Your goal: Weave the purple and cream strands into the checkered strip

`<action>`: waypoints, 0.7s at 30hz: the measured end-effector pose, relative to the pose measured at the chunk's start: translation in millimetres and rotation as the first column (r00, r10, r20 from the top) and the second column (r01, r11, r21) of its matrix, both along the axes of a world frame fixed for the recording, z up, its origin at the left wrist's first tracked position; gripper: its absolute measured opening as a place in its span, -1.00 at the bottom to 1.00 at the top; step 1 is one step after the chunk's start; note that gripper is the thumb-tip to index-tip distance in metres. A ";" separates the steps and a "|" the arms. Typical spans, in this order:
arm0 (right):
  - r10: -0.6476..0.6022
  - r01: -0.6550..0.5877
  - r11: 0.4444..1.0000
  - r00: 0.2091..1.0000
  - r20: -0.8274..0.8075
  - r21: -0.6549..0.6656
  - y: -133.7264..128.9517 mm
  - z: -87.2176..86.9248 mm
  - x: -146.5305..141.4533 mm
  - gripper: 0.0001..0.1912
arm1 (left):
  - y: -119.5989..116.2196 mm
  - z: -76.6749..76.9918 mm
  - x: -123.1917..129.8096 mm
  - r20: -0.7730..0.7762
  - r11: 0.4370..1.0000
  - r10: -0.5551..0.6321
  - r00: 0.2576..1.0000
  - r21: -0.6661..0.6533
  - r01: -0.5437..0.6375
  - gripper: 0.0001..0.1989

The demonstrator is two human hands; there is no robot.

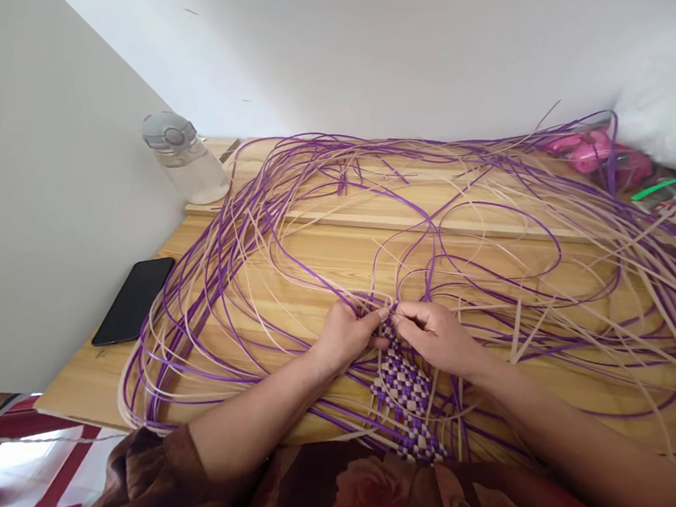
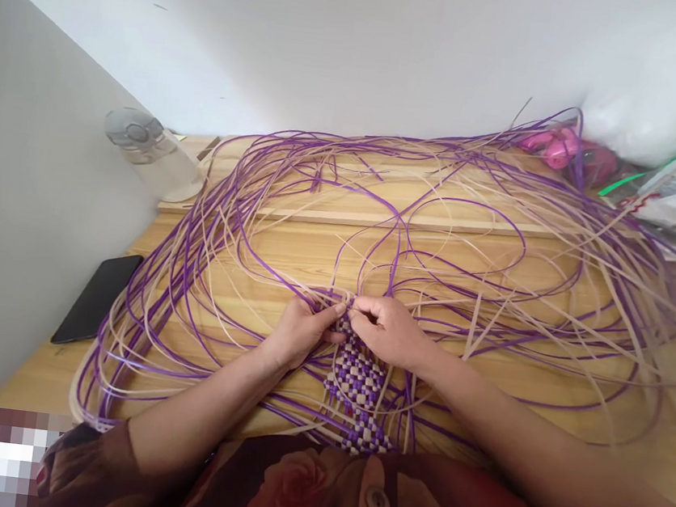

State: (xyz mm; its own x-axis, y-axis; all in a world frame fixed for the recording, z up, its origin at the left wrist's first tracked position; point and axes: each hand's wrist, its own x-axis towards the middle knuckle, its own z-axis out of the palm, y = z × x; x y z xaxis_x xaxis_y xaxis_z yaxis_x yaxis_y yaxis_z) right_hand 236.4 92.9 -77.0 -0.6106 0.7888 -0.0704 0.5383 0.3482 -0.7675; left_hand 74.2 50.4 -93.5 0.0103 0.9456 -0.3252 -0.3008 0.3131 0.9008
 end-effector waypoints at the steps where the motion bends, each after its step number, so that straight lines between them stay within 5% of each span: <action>1: 0.015 -0.015 1.000 1.000 -0.015 0.008 0.1 -1.6 1.4 -0.65 | 0.3 -0.2 0.2 -0.004 1.000 -0.002 1.000 0.000 0.002 -0.61; 14: 0.116 -0.112 0.993 0.990 -0.083 0.047 1.6 -3.7 5.0 -0.66 | -2.0 4.4 1.1 0.047 0.996 0.062 0.997 -0.062 -0.059 -0.59; 18: 0.106 -0.116 0.969 0.993 0.056 0.219 -3.7 1.9 11.9 -0.63 | 7.4 6.6 3.2 -0.138 0.994 0.021 0.990 -0.104 -0.035 -0.74; 21: -0.062 -0.017 0.863 0.988 0.139 0.505 -18.5 17.2 16.2 -0.71 | 12.4 7.9 4.6 -0.240 0.991 0.019 0.971 -0.126 -0.051 -0.83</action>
State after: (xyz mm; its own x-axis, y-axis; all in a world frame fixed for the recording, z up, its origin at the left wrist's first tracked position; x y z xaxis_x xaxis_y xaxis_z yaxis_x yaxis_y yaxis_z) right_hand 252.5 74.4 -59.8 -0.6059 0.7540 0.2538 0.6423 0.6519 -0.4031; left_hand 78.8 62.8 -85.6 -0.1145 0.8931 -0.4351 -0.0960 0.4260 0.8996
